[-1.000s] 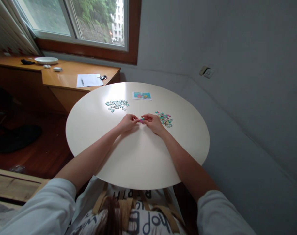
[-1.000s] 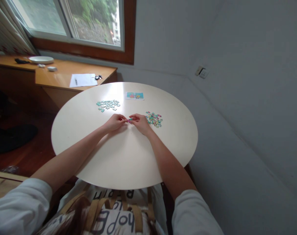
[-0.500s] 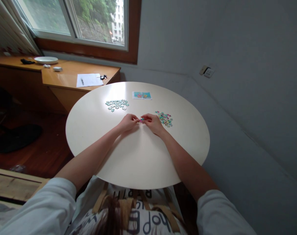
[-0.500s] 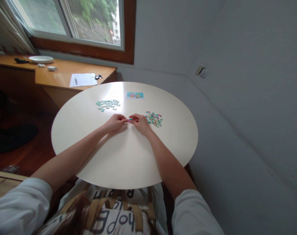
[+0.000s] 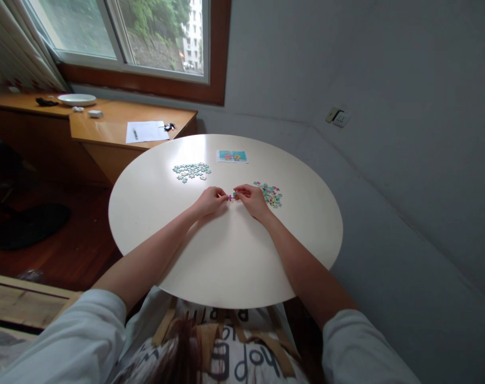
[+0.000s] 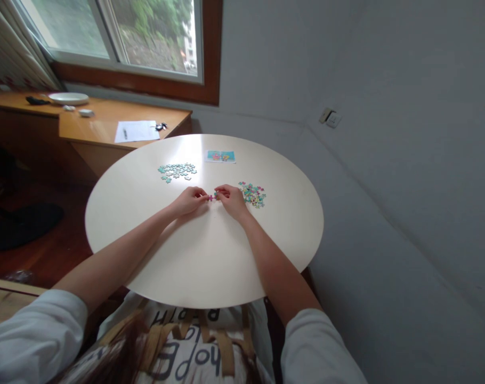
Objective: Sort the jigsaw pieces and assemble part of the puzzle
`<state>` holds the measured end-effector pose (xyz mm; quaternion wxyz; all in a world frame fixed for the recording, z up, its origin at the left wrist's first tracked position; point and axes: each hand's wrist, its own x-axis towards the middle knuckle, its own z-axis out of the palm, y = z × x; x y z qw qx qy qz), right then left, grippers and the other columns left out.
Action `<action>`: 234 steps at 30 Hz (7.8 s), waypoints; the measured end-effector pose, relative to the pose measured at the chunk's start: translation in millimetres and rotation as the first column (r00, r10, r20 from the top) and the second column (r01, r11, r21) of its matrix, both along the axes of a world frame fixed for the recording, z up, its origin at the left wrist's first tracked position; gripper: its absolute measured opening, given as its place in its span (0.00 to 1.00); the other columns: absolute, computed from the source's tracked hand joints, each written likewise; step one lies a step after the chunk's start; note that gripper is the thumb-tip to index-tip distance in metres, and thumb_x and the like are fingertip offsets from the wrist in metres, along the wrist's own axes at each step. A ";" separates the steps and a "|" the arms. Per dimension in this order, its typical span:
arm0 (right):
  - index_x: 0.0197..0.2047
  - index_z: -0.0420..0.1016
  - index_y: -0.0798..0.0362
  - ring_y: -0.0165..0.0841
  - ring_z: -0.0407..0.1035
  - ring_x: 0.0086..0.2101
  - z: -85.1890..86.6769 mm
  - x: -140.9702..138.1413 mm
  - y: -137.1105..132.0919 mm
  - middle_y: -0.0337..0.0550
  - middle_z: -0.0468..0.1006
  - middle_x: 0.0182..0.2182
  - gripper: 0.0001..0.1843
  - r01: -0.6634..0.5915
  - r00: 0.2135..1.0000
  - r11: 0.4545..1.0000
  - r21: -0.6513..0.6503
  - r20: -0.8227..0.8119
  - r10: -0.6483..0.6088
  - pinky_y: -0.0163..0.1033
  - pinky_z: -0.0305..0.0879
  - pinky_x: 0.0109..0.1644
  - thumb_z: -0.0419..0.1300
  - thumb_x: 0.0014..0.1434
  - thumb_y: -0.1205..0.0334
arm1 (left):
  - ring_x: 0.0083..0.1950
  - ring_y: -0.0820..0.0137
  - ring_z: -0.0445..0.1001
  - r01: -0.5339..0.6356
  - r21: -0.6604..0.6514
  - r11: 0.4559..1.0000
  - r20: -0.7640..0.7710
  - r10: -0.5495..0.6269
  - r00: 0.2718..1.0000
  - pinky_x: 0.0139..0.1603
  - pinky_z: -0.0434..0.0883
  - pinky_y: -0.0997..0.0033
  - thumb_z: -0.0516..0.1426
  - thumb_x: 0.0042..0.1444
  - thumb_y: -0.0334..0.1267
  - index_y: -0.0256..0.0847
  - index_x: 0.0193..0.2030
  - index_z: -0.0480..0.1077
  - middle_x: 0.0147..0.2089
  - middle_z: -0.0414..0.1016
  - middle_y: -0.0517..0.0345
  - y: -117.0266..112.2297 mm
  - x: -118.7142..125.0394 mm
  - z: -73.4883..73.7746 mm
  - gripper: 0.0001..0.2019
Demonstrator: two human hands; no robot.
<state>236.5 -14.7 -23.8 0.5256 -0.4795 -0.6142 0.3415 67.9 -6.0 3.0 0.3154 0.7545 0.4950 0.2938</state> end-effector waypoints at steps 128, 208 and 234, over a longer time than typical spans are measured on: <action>0.29 0.73 0.54 0.35 0.73 0.26 -3.3 71.3 19.3 0.41 0.76 0.21 0.13 0.326 0.945 0.944 -0.057 0.019 -0.326 0.45 0.73 0.35 0.66 0.42 0.55 | 0.37 0.61 0.71 -0.072 0.073 0.995 -0.301 0.091 0.949 0.44 0.62 0.62 0.57 0.52 0.44 0.40 0.23 0.74 0.29 0.75 0.52 3.7 -10.4 10.5 0.12; 0.35 0.80 0.48 0.36 0.72 0.42 21.4 87.1 -5.4 0.41 0.80 0.38 0.09 0.636 0.559 0.763 -0.115 0.750 -0.353 0.41 0.62 0.50 0.63 0.49 0.59 | 0.31 0.66 0.78 0.096 -0.399 0.912 0.566 0.162 0.808 0.44 0.74 0.61 0.65 0.44 0.29 0.35 0.19 0.62 0.23 0.73 0.54 -3.3 -4.9 15.0 0.15; 0.34 0.79 0.48 0.33 0.72 0.38 10.1 88.8 2.2 0.37 0.80 0.34 0.08 0.606 0.659 0.781 -0.152 0.645 -0.386 0.41 0.63 0.49 0.64 0.46 0.63 | 0.32 0.69 0.78 0.197 -0.485 0.852 0.628 0.183 0.757 0.47 0.73 0.63 0.64 0.45 0.29 0.36 0.20 0.62 0.26 0.77 0.51 -1.7 -6.3 16.1 0.13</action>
